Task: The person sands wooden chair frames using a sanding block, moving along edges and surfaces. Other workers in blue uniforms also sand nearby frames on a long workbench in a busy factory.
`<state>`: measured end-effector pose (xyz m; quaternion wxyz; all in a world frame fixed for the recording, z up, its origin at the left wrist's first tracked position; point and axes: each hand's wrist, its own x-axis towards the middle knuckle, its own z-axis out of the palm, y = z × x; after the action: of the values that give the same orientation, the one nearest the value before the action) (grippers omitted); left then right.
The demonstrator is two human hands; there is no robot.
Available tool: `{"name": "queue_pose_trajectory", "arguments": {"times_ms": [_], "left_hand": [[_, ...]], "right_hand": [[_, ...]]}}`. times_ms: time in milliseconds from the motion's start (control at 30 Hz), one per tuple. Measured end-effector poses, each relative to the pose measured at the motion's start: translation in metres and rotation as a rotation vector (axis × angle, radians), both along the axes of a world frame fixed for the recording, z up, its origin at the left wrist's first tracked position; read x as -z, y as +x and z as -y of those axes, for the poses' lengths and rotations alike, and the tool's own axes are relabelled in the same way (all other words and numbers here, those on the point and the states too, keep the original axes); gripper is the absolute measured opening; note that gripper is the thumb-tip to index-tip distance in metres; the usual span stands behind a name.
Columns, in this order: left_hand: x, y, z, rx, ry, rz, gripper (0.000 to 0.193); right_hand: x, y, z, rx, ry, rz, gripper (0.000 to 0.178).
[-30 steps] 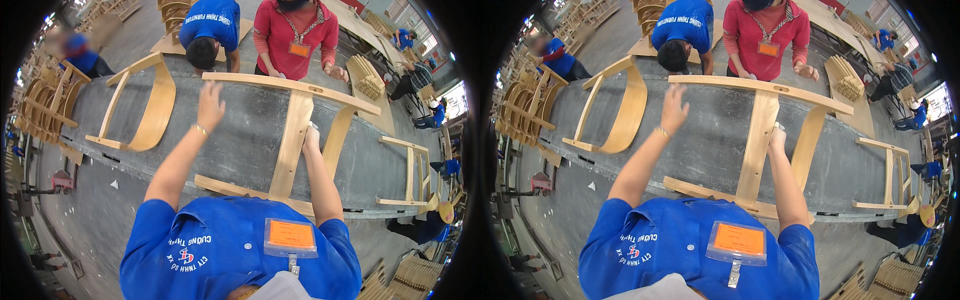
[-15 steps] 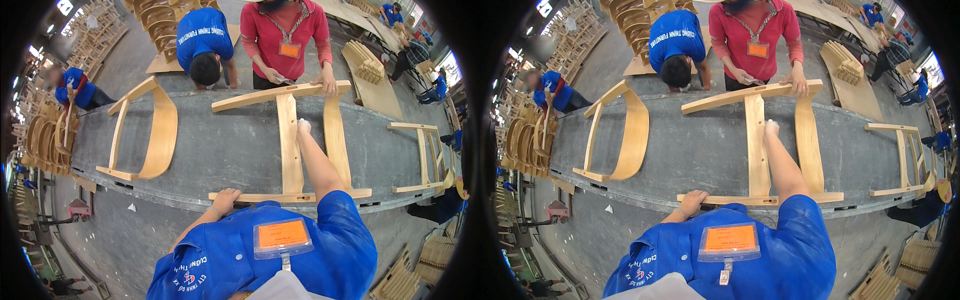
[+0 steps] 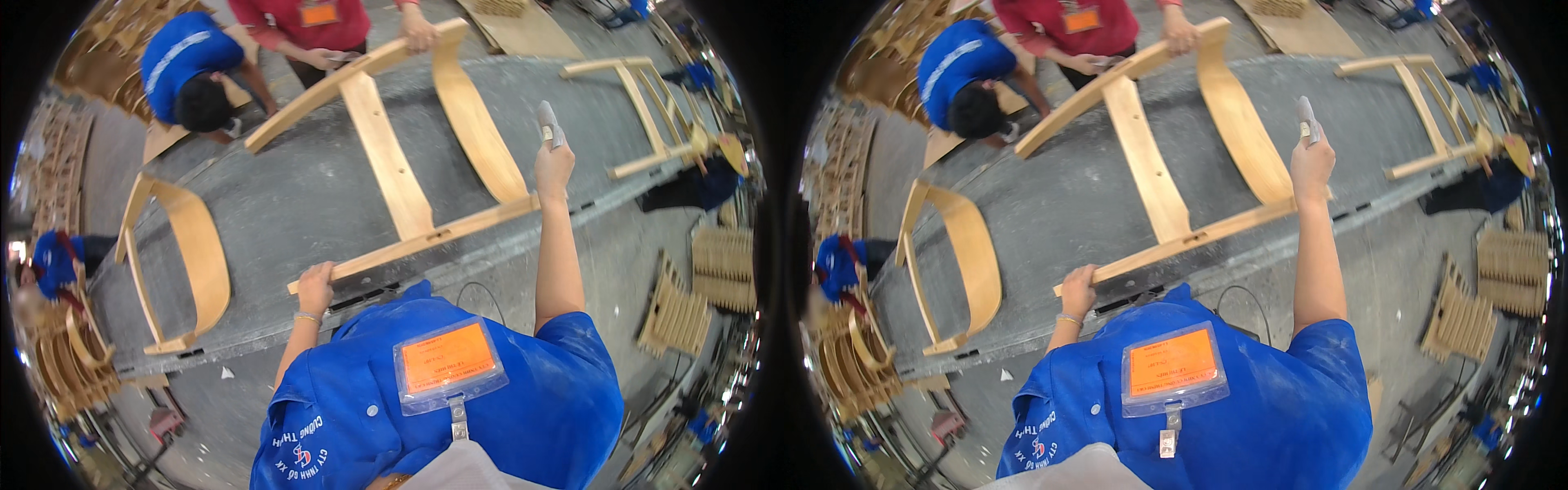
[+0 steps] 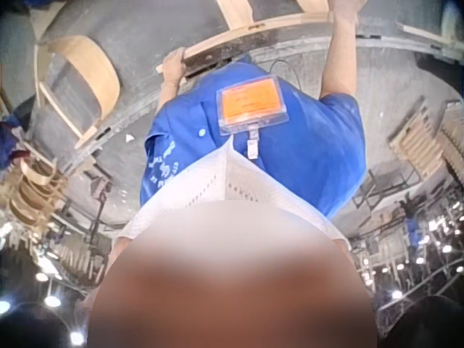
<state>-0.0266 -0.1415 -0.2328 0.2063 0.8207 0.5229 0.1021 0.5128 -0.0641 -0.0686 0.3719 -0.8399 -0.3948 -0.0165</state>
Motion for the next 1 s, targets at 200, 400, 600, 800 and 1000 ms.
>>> {"name": "queue_pose_trajectory", "arguments": {"times_ms": [200,400,600,800,1000], "left_hand": [[0.022,0.003,-0.001,-0.011,-0.027,0.004,0.040],[0.029,0.000,-0.002,-0.018,-0.083,0.005,0.045],[0.029,-0.001,-0.003,-0.004,-0.031,0.017,0.043],[0.036,-0.004,-0.003,-0.004,-0.037,0.018,0.039],[0.041,-0.016,0.001,0.015,-0.053,0.065,0.040]], "right_hand": [[0.053,-0.026,0.091,-0.292,-0.140,0.553,0.056],[0.102,-0.160,0.133,-0.760,0.042,0.381,0.063],[0.085,-0.035,0.132,-0.497,-0.083,0.573,0.074],[0.096,-0.074,0.132,-0.302,-0.057,0.494,0.073],[0.133,-0.202,0.148,-0.848,-0.073,0.304,0.061]]}}
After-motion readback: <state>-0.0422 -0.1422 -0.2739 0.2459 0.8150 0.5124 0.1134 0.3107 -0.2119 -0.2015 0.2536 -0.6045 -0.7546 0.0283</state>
